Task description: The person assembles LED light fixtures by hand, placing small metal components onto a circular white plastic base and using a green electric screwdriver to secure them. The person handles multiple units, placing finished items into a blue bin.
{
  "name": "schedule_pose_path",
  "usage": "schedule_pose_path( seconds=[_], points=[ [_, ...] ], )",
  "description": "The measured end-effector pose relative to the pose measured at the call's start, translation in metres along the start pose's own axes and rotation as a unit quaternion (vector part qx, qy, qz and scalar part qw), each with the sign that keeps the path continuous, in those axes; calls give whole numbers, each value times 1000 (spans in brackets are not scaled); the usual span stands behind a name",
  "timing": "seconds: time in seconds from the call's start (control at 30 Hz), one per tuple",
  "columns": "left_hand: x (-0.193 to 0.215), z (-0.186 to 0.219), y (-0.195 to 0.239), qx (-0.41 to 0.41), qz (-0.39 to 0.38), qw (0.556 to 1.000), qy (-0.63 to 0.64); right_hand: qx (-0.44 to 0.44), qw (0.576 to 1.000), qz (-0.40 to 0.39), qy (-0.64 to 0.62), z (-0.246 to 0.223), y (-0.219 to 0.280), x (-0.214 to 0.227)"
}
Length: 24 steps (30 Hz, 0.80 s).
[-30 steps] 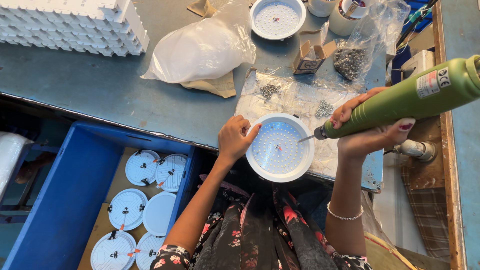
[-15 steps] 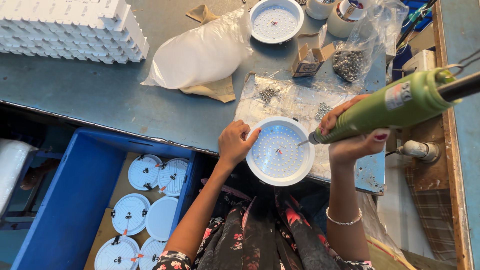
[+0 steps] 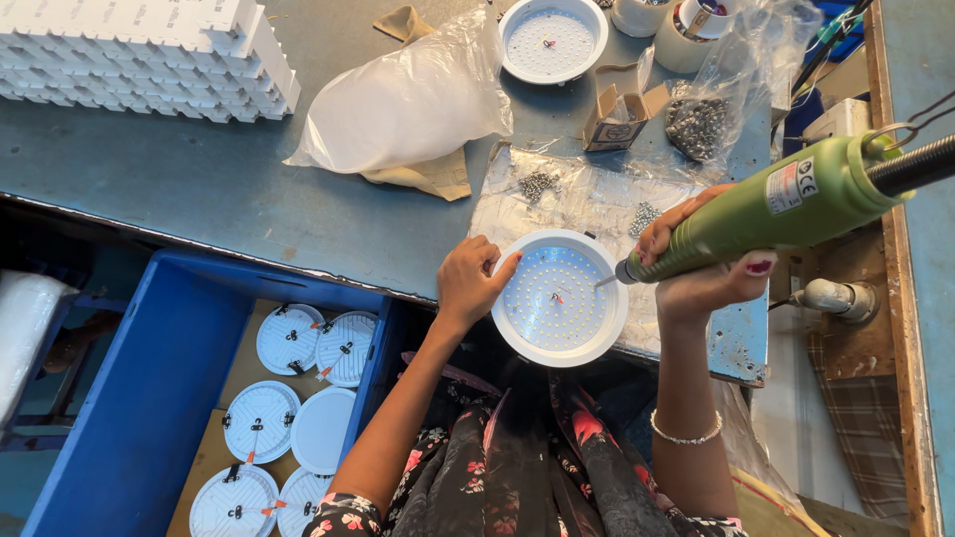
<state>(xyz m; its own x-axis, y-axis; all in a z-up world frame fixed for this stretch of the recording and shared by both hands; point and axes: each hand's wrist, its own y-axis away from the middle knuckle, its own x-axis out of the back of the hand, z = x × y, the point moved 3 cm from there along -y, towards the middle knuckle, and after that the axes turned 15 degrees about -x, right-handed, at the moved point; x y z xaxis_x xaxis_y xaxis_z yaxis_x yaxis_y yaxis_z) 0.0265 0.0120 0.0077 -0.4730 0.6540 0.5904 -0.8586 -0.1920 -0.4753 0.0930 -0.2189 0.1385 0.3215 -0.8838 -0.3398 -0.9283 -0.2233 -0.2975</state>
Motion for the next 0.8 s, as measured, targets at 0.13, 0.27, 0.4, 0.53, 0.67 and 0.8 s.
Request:
schedule_pose_path(
  seconds=[0.13,0.27,0.4,0.53,0.67,0.8],
  points=[
    [-2,-1,1,-2,-2,1000,-7,4,1000,14,13,-1,-2,3],
    [0,0,1,-9,4,1000,-10,9,1000,13,9,2,-2,8],
    [-2,-2,2,-14,19,1000,-9,-9,999,-2,-30,15,-6,15],
    [-4,-3,3,-17,22,1000,-10,-5,999,-8,-30,27,-15,26],
    [-2,-2,3,-15,31,999,-5,-8,998,-21,-58,34,-20,39],
    [-2,-1,4,-25,39,999,-17,1,995,-13,-97,27,-24,58]
  ],
)
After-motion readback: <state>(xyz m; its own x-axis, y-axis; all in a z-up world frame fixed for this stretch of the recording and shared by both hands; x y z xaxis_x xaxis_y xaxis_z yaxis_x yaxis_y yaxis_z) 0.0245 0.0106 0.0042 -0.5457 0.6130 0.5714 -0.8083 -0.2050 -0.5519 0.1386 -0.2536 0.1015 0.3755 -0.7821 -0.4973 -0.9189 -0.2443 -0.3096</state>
